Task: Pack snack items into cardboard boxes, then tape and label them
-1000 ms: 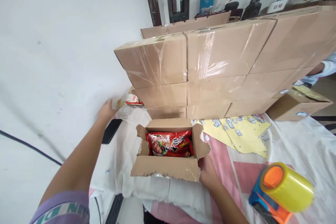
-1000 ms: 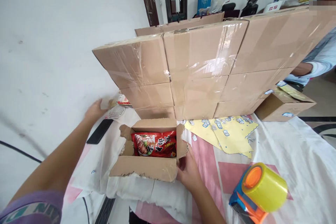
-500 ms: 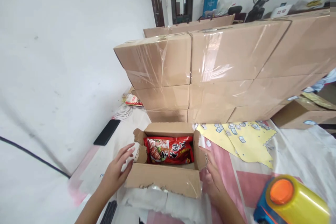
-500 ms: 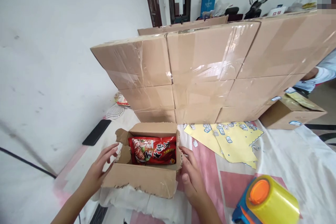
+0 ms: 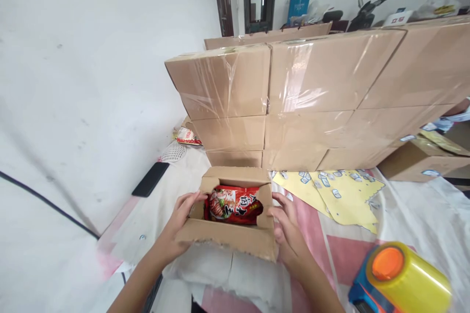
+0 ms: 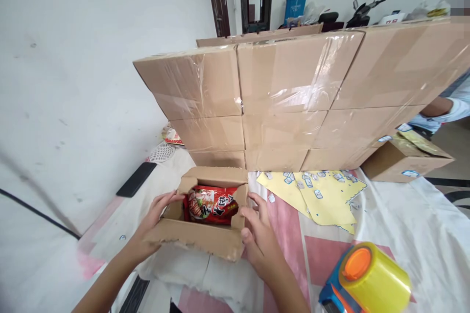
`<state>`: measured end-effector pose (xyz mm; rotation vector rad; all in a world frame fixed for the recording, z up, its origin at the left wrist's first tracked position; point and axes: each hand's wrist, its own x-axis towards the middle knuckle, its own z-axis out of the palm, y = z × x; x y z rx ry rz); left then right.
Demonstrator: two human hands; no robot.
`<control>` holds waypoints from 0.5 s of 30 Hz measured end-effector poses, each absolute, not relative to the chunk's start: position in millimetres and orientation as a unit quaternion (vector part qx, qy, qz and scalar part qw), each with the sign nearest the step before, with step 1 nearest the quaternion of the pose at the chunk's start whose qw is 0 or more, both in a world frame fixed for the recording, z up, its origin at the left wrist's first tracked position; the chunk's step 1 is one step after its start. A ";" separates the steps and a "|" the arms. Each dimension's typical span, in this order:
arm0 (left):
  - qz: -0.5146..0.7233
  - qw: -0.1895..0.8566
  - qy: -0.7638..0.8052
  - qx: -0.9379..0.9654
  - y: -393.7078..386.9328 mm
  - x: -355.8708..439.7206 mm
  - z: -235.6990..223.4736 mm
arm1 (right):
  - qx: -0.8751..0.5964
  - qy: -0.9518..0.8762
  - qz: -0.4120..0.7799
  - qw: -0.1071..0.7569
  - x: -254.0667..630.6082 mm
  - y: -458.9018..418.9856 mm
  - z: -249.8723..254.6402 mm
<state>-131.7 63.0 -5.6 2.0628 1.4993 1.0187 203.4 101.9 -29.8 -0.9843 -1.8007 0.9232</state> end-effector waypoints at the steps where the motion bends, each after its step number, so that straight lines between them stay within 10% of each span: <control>1: 0.389 0.206 0.551 0.709 64.0 -127.0 -9.4 | -0.396 -0.720 0.384 0.421 201.8 102.8 -21.3; 15: 0.539 0.167 0.677 0.473 87.6 -81.5 -27.4 | -0.342 -0.527 0.554 0.547 174.2 154.8 -22.8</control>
